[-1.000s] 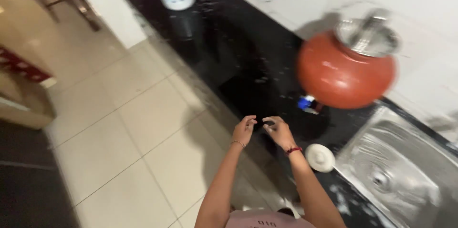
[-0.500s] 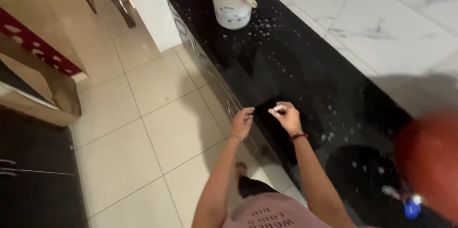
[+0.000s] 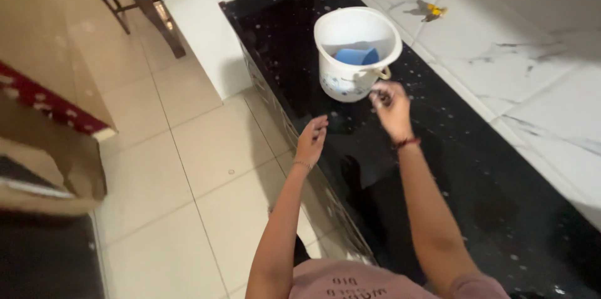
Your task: The recorder is cleaning a black kitchen countertop using water and soap, and then rinsing a small bowl.
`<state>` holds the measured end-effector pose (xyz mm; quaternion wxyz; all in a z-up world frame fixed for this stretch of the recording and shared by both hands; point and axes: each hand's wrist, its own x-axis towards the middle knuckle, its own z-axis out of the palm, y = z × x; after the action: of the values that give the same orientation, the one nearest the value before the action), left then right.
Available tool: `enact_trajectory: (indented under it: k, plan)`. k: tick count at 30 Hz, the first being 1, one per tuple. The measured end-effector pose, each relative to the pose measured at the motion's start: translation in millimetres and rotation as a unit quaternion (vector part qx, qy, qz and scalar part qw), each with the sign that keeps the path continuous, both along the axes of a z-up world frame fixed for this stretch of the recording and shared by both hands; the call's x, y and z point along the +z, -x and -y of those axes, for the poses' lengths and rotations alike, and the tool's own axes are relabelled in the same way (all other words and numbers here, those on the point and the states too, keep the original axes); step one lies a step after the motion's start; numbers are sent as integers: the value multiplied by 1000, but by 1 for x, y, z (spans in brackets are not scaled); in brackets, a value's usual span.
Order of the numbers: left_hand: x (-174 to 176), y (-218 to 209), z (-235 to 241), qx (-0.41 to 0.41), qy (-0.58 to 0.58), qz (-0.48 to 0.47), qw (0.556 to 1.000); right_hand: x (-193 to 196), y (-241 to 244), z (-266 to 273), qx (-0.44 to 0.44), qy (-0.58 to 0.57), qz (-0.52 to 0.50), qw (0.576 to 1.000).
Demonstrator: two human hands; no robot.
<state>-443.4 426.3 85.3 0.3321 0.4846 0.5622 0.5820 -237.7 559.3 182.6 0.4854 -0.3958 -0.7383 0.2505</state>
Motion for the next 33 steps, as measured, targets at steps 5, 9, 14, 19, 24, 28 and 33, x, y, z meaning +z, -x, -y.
enact_trajectory:
  k: [5, 9, 14, 19, 24, 28, 33]
  plan:
    - [23, 79, -108, -20, 25, -51, 998, 8, 61, -127, -96, 83, 119, 985]
    - [41, 122, -188, -37, 85, -71, 993, -65, 81, -244, -139, 186, 413, 881]
    - [8, 143, -285, -85, 62, -95, 990, -88, 98, -311, -58, 292, 484, 823]
    - [24, 150, -334, -130, 44, -99, 986, -201, 49, -375, 215, 158, 467, 843]
    - [-5, 153, -379, -208, -45, -59, 975, -164, 83, -351, 284, 176, 575, 747]
    - [17, 143, -391, -236, -23, -62, 969, -92, 132, -319, 160, 289, 580, 745]
    - [6, 127, -422, -263, -112, -116, 951, -82, 114, -286, 11, 246, 541, 805]
